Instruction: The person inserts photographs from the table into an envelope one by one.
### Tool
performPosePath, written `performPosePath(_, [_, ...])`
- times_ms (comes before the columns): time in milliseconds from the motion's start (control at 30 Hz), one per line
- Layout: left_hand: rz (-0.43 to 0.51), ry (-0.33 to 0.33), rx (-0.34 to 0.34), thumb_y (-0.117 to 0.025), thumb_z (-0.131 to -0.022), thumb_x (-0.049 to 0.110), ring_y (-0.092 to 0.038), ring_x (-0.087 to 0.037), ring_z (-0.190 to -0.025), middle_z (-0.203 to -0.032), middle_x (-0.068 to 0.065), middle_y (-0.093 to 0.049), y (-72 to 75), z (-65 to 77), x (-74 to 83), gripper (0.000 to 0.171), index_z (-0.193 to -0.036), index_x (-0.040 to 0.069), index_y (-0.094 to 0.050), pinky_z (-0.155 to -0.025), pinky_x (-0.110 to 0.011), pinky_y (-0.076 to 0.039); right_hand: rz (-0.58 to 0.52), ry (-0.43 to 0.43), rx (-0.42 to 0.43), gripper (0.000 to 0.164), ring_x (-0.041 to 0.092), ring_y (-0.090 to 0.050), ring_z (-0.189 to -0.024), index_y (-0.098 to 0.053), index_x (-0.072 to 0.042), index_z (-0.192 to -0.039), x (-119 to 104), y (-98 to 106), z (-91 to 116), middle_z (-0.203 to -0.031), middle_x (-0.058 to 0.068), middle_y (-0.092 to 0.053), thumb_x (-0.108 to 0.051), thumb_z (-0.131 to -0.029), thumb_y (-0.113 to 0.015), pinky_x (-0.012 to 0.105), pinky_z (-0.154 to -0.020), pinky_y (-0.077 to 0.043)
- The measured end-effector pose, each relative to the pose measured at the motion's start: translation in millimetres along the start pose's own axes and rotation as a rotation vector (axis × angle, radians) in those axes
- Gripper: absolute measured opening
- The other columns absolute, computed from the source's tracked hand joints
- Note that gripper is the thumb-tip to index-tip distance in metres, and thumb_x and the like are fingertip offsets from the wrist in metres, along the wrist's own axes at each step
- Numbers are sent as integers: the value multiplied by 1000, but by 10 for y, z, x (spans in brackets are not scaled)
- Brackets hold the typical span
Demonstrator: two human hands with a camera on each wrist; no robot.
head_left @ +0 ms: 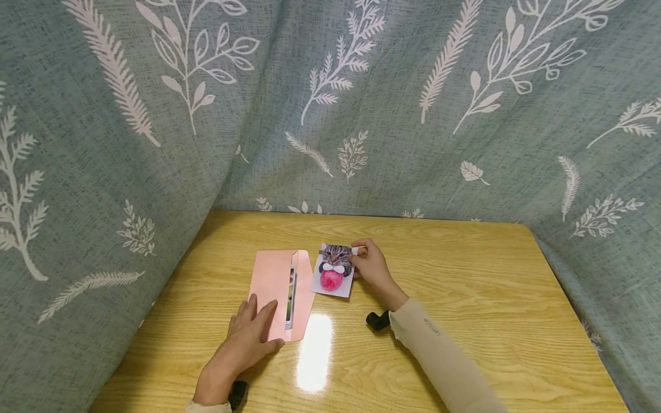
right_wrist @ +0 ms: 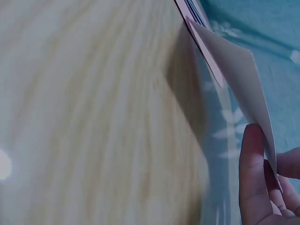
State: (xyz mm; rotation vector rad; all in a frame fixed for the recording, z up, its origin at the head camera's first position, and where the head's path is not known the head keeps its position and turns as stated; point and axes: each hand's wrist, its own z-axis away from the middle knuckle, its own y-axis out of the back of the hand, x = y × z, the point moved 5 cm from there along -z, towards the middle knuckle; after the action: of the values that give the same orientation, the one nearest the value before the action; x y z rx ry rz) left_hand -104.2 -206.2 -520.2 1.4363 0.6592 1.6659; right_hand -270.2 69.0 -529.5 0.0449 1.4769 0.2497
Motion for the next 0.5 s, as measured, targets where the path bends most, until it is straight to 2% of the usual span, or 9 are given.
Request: performPosePath(500, [-7,-13,9,-84,-82,32,-7,-57,-144,-157,-38,-10,27,18,40,83,-151,9,-44,-111,-72,-7,-41,-10,-63,27,17,-62,-61,-56,2,-123,5,-419,70,-91,13,-58,0,-97,-60,35,-54,-59])
